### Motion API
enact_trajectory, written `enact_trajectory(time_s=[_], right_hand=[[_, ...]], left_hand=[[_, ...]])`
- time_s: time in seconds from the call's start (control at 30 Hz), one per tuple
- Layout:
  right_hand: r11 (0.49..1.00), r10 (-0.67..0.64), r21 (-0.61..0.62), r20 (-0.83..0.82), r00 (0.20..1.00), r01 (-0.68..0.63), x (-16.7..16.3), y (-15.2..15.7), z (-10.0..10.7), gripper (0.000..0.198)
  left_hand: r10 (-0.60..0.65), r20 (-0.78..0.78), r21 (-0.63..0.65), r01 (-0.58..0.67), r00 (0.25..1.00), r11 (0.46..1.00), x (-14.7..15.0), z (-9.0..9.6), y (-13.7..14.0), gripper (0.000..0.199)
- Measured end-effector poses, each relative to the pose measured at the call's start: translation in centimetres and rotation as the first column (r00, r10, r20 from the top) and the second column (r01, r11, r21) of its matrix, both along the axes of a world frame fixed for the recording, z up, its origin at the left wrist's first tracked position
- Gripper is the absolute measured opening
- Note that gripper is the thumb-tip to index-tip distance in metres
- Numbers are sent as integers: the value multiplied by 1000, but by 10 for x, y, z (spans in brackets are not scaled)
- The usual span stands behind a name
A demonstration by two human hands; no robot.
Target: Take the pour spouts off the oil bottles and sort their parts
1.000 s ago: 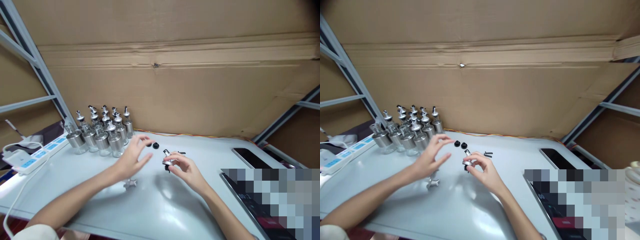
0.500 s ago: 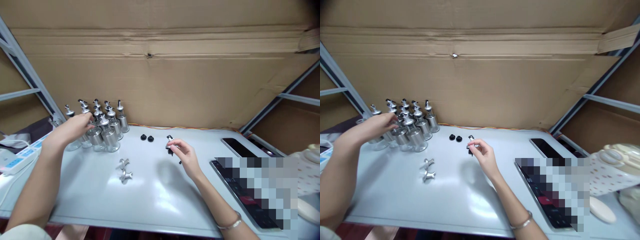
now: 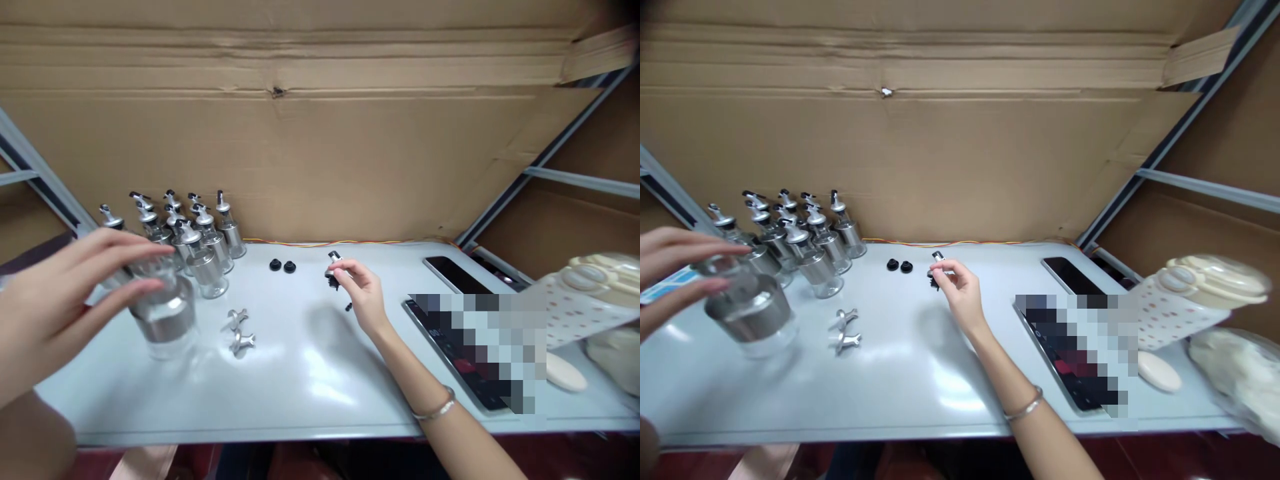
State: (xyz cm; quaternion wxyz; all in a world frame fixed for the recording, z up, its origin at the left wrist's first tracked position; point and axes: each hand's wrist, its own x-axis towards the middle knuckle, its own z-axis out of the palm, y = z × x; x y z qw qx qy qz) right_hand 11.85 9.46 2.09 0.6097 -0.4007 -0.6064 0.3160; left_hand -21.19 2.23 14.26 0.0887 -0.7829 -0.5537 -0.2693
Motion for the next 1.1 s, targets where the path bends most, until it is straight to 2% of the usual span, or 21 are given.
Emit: enact_trajectory(time_s=[0.07, 0.13, 0.17, 0.23, 0.33, 0.4, 0.5, 0.6, 0.63, 0.7, 0.77, 0.83, 0.97, 1.1], right_hand=[[1000, 7, 21, 14, 1000, -7, -1, -2, 1, 23], [999, -5, 41, 34, 999, 4, -1, -3, 1, 26], [999, -17, 49, 43, 999, 15, -2, -3, 1, 28], [998, -31, 64, 39, 999, 28, -2, -2, 0, 28], [995, -39, 94, -28, 999, 42, -4, -2, -1, 24], [992, -70, 98, -74, 995, 77, -5, -4, 0, 24], [990, -93, 100, -90, 992, 101, -6, -12, 3, 31], [977, -19, 211, -62, 998, 32, -8, -23, 4, 49], [964, 6, 267, -35, 999, 3, -10, -26, 4, 55], [928, 27, 368, 63, 998, -49, -12, -31, 3, 64], [897, 9, 433, 188, 982, -91, -13, -34, 3, 63], [871, -9, 474, 274, 962, -127, -14, -35, 6, 57], [848, -5, 507, 300, 954, -155, -16, -35, 15, 46], [863, -1, 480, 316, 949, -159, -17, -34, 19, 43]], left_hand=[[-230, 21, -23, 230, 973, 973, 18, -7, -3, 27], [-430, 57, -85, 434, 901, 897, 36, -14, 0, 26], [-491, 75, -123, 497, 868, 859, 46, -18, 2, 28], [-565, 99, -199, 572, 819, 796, 67, -24, 7, 31], [-615, 115, -264, 621, 780, 738, 97, -32, 14, 28], [-625, 148, -258, 640, 766, 723, 113, -38, 20, 29], [-569, 269, -235, 626, 777, 744, 126, -50, 33, 36], [-479, 454, -243, 622, 751, 745, 134, -67, 45, 32], [-448, 535, -244, 639, 716, 730, 137, -73, 48, 27], [-387, 706, -225, 705, 593, 672, 143, -86, 51, 21], [-345, 826, -164, 777, 445, 608, 149, -98, 50, 24], [-337, 875, -98, 808, 349, 581, 154, -105, 47, 34], [-361, 891, -22, 819, 277, 574, 156, -110, 44, 53], [-405, 872, -9, 834, 276, 551, 153, -112, 48, 48]])
